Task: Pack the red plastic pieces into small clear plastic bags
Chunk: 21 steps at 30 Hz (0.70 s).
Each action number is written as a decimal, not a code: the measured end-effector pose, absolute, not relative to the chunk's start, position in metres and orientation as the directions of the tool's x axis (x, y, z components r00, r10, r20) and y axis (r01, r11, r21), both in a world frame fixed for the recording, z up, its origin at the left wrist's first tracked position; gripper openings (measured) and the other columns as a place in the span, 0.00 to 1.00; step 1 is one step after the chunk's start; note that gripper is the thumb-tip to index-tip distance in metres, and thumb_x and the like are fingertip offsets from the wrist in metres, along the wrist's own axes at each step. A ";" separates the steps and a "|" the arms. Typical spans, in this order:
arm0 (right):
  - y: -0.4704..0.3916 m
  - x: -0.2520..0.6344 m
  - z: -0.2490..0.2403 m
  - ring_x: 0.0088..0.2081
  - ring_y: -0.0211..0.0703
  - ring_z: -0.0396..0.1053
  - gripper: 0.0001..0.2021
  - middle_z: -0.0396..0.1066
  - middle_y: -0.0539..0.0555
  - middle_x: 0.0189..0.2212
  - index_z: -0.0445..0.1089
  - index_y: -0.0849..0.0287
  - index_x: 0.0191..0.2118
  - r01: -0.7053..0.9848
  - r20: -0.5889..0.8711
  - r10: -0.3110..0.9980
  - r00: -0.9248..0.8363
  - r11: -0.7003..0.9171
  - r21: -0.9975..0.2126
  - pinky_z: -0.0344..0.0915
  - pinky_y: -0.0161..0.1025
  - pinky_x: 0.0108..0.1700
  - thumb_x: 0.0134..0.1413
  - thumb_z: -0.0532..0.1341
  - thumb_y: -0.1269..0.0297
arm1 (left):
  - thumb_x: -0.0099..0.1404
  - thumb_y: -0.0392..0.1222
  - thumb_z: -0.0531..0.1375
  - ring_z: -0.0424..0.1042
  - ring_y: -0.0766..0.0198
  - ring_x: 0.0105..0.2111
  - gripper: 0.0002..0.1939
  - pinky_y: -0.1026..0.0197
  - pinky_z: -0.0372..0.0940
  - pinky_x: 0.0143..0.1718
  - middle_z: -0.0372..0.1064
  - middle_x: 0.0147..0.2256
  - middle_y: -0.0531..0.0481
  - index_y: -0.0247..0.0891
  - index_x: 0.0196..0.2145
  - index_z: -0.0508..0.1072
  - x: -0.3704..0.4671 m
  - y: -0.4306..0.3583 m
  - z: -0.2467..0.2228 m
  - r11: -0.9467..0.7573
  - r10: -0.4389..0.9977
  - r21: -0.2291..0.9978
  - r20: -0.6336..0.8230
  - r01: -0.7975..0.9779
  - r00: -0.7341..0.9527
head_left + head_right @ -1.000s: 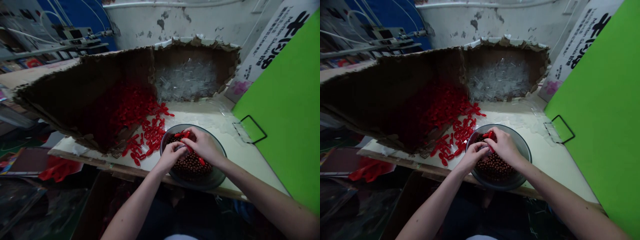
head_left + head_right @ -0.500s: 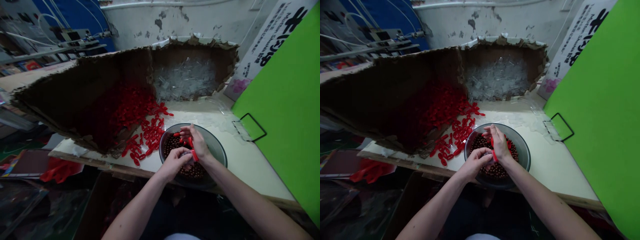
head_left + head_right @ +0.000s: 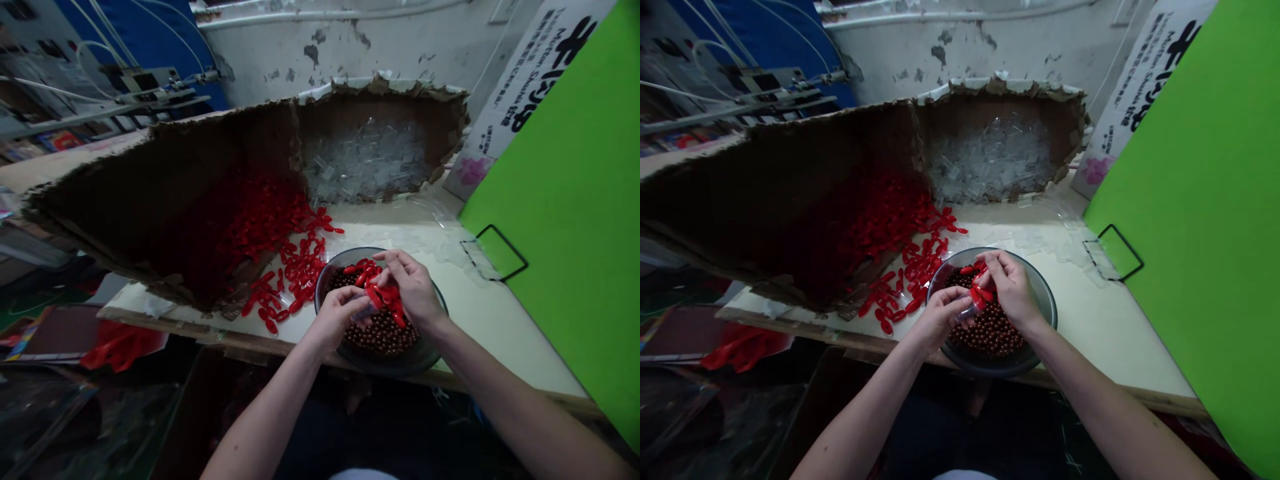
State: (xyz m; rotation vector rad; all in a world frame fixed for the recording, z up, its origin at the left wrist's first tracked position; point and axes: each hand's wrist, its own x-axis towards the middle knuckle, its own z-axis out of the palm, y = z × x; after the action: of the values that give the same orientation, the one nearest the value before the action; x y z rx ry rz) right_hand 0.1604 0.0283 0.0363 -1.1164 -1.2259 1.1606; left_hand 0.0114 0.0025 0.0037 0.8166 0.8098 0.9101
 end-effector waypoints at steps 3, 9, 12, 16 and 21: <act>0.031 0.159 0.029 0.18 0.34 0.57 0.16 0.58 0.43 0.15 0.68 0.56 0.39 -0.016 0.081 0.997 -0.014 0.080 -0.997 0.56 0.32 0.22 0.55 0.58 0.48 | 0.50 0.48 0.67 0.69 0.69 0.19 0.18 0.67 0.62 0.20 0.72 0.26 0.48 0.32 0.32 0.70 0.020 -0.005 0.000 0.406 0.861 0.855 -0.241 -0.322 0.447; 0.025 0.146 0.024 0.22 0.34 0.56 0.18 0.61 0.46 0.22 0.69 0.57 0.43 -0.093 0.039 0.991 -0.127 0.027 -0.995 0.56 0.32 0.24 0.58 0.55 0.49 | 0.61 0.57 0.56 0.61 0.71 0.12 0.19 0.69 0.54 0.13 0.65 0.16 0.54 0.37 0.27 0.64 0.035 -0.019 0.007 0.255 0.930 0.956 -0.202 -0.145 0.307; 0.014 0.144 0.020 0.26 0.35 0.59 0.20 0.60 0.48 0.24 0.70 0.56 0.46 -0.190 -0.006 0.980 -0.199 -0.044 -0.981 0.59 0.33 0.29 0.60 0.51 0.48 | 0.63 0.57 0.54 0.58 0.72 0.14 0.20 0.68 0.53 0.15 0.59 0.15 0.56 0.37 0.23 0.63 0.036 -0.024 0.010 0.145 0.970 0.989 -0.136 -0.030 0.203; 0.003 0.146 0.013 0.27 0.36 0.61 0.21 0.63 0.49 0.25 0.69 0.56 0.49 -0.291 -0.076 0.956 -0.284 -0.161 -0.943 0.61 0.34 0.31 0.61 0.50 0.48 | 0.63 0.54 0.54 0.56 0.73 0.17 0.21 0.69 0.52 0.18 0.57 0.16 0.56 0.36 0.20 0.60 0.036 -0.031 0.010 0.064 0.978 0.994 -0.081 0.094 0.190; 0.001 0.149 0.018 0.26 0.35 0.62 0.21 0.65 0.49 0.25 0.68 0.57 0.50 -0.445 -0.185 0.921 -0.344 -0.333 -0.831 0.61 0.32 0.31 0.61 0.50 0.48 | 0.63 0.58 0.52 0.56 0.72 0.12 0.21 0.68 0.50 0.13 0.61 0.14 0.56 0.37 0.24 0.63 0.040 -0.031 0.014 0.213 0.926 0.977 -0.209 0.021 0.314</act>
State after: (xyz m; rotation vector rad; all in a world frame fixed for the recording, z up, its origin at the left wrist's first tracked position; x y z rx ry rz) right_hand 0.1488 0.0011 0.0181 -0.8399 -0.8584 1.8256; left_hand 0.0401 -0.0314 0.0142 1.1765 1.0584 0.8269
